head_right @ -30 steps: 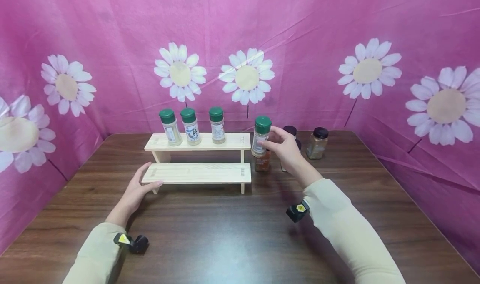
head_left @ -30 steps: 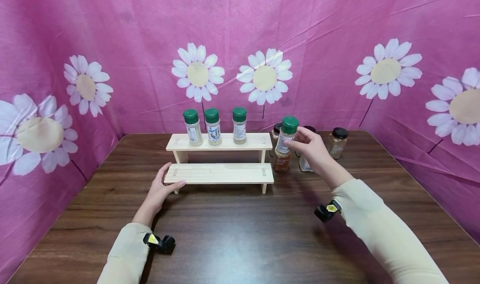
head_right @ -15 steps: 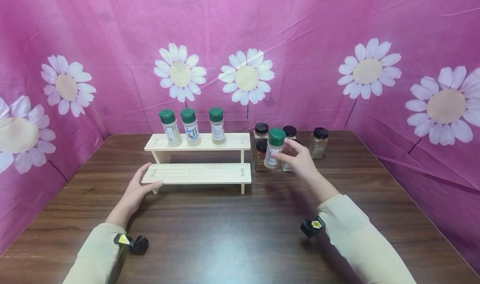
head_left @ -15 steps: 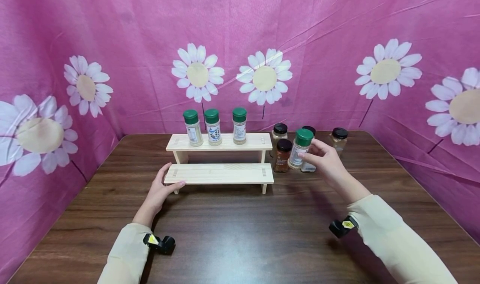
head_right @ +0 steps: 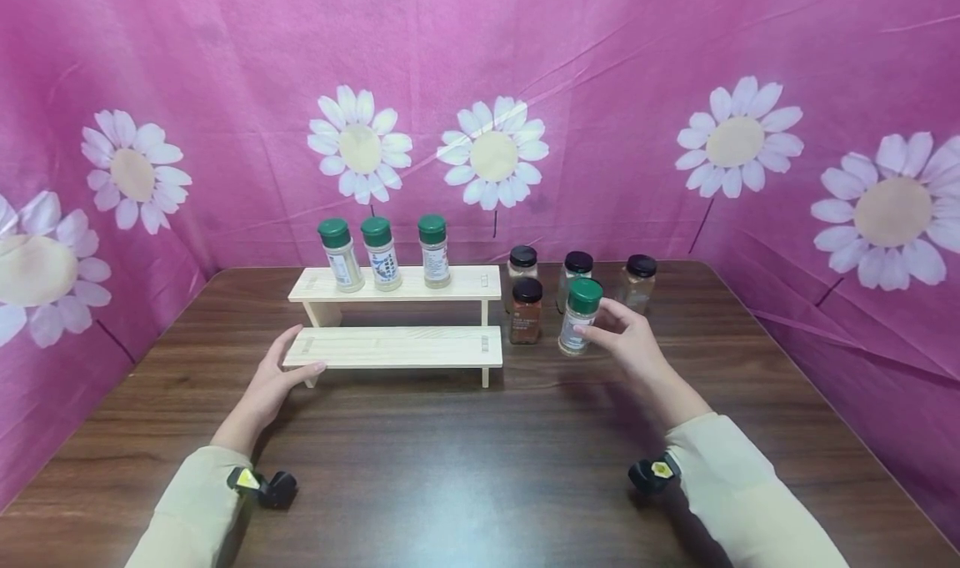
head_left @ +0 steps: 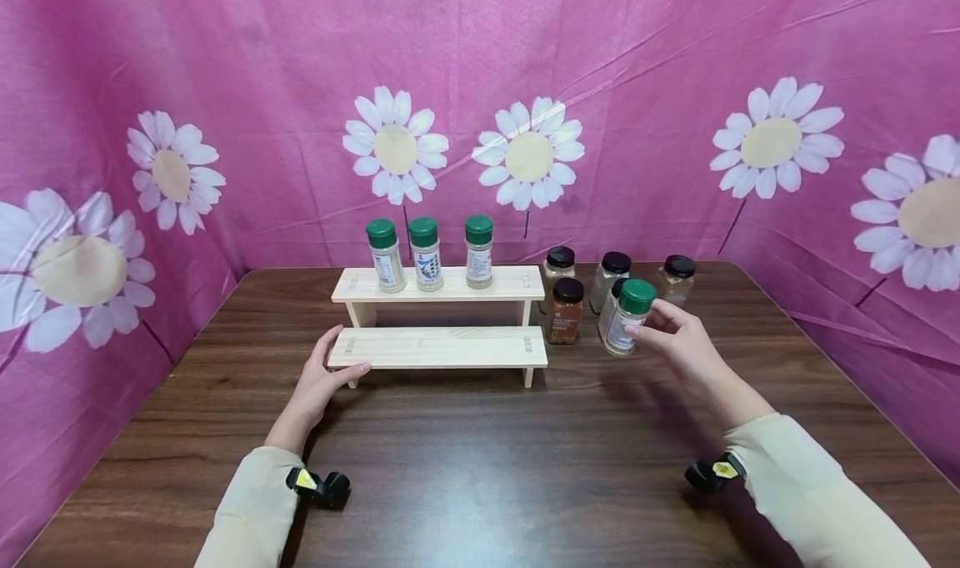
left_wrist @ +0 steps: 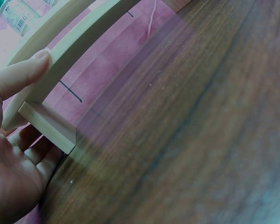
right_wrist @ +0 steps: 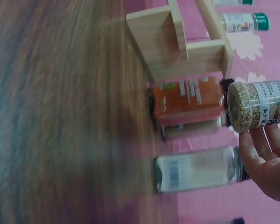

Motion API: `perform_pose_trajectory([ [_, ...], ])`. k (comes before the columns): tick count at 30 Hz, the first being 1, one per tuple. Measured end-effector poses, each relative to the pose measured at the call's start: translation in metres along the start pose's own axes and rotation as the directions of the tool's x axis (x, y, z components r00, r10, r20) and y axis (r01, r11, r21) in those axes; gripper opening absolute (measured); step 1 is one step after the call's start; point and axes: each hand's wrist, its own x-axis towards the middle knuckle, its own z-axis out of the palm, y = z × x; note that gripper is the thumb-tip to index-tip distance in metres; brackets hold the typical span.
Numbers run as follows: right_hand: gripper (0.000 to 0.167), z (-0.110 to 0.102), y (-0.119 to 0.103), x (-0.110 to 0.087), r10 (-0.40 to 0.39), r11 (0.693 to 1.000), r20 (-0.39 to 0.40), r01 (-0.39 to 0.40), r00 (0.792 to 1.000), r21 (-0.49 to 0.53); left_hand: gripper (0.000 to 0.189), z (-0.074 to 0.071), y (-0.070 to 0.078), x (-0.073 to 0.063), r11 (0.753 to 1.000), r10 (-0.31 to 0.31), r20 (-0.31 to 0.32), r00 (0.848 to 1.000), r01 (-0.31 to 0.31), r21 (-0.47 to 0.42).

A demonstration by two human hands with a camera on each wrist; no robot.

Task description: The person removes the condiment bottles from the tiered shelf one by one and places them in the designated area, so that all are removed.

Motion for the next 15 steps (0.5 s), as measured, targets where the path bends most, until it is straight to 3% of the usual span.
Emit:
perform_pose_trajectory([
  [2,0.036,-0.014,0.015,0.000,-0.001,0.999,-0.007,0.001,1.000,0.037,0.082,0.000,0.000,0.000,1.000,-0.001,0.000,1.000,0.001,0.000],
  [7,0.042,-0.051,0.051,0.000,0.052,0.999,-0.069,-0.053,0.996,-0.009,0.082,-0.001,0.001,-0.001,1.000,-0.001,0.000,1.000,0.001,0.003],
  [11,0.043,-0.069,0.061,-0.005,0.084,0.996,-0.129,-0.086,0.988,-0.008,0.082,-0.001,0.001,-0.001,1.000,0.000,0.000,1.000,0.000,0.007],
  [15,0.041,-0.078,0.057,-0.010,0.103,0.994,-0.148,-0.106,0.984,-0.014,0.083,-0.001,0.001,-0.001,1.000,0.005,0.000,1.000,-0.005,0.016],
])
